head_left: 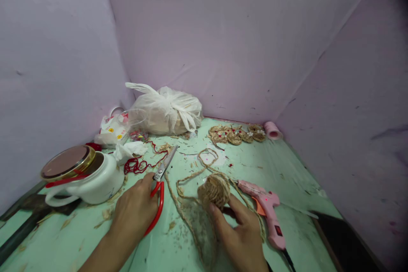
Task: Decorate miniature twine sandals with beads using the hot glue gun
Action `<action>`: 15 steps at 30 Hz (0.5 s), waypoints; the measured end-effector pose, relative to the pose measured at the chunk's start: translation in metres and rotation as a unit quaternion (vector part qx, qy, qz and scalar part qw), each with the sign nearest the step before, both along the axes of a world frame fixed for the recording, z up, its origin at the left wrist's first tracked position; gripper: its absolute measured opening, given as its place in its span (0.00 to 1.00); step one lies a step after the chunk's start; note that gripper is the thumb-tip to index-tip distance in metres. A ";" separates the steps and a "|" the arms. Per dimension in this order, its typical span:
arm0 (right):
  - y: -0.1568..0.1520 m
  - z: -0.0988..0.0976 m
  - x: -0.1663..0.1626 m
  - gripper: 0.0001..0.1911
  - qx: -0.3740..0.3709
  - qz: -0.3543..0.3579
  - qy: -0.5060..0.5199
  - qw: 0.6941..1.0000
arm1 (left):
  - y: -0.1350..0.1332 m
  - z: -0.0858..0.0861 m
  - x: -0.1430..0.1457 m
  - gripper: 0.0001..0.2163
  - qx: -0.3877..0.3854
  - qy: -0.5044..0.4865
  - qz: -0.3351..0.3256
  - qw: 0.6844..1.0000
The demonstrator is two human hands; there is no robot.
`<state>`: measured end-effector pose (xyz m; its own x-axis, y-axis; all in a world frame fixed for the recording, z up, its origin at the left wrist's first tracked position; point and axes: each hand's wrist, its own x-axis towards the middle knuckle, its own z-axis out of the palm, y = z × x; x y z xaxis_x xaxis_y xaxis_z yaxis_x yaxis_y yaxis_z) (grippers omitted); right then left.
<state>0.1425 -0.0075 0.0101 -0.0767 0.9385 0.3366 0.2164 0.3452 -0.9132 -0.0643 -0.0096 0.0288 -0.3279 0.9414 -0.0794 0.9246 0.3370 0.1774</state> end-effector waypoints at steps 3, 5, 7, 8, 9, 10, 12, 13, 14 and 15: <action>0.002 0.000 0.007 0.22 0.216 0.035 -0.088 0.972 | 0.007 -0.007 -0.012 0.19 0.003 -0.005 0.010 1.000; 0.004 0.000 0.007 0.20 0.151 0.046 -0.066 0.985 | 0.010 -0.011 -0.017 0.21 0.023 -0.008 0.018 1.000; 0.006 0.001 0.006 0.13 -0.016 0.048 0.018 0.999 | 0.011 -0.014 -0.019 0.22 0.038 0.001 0.032 0.999; 0.007 0.002 0.004 0.10 -0.091 0.055 0.072 0.992 | 0.011 -0.014 -0.019 0.22 0.042 0.010 0.039 0.998; 0.008 0.003 0.003 0.09 -0.149 0.069 0.124 0.979 | 0.010 -0.013 -0.018 0.22 0.053 0.022 0.043 0.997; 0.009 0.003 0.002 0.09 -0.186 0.088 0.170 0.964 | 0.009 -0.012 -0.016 0.22 0.077 0.034 0.041 0.996; 0.009 0.005 0.000 0.10 -0.221 0.126 0.231 0.939 | 0.005 -0.009 -0.012 0.19 0.174 0.022 0.027 0.984; 0.009 0.005 0.000 0.10 -0.233 0.142 0.247 0.930 | 0.002 -0.008 -0.009 0.17 0.228 -0.019 0.019 0.973; 0.009 0.006 -0.001 0.11 -0.243 0.153 0.256 0.923 | 0.000 -0.007 -0.007 0.16 0.269 -0.085 0.014 0.959; 0.008 0.006 -0.001 0.11 -0.248 0.158 0.259 0.920 | -0.003 -0.006 -0.003 0.14 0.283 -0.173 0.012 0.943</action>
<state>0.1419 0.0006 0.0165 -0.3214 0.9451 -0.0586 -0.3321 -0.1704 -0.9277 -0.0677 -0.0121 0.0232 -0.3967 0.8575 0.3275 0.7715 0.1182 0.6251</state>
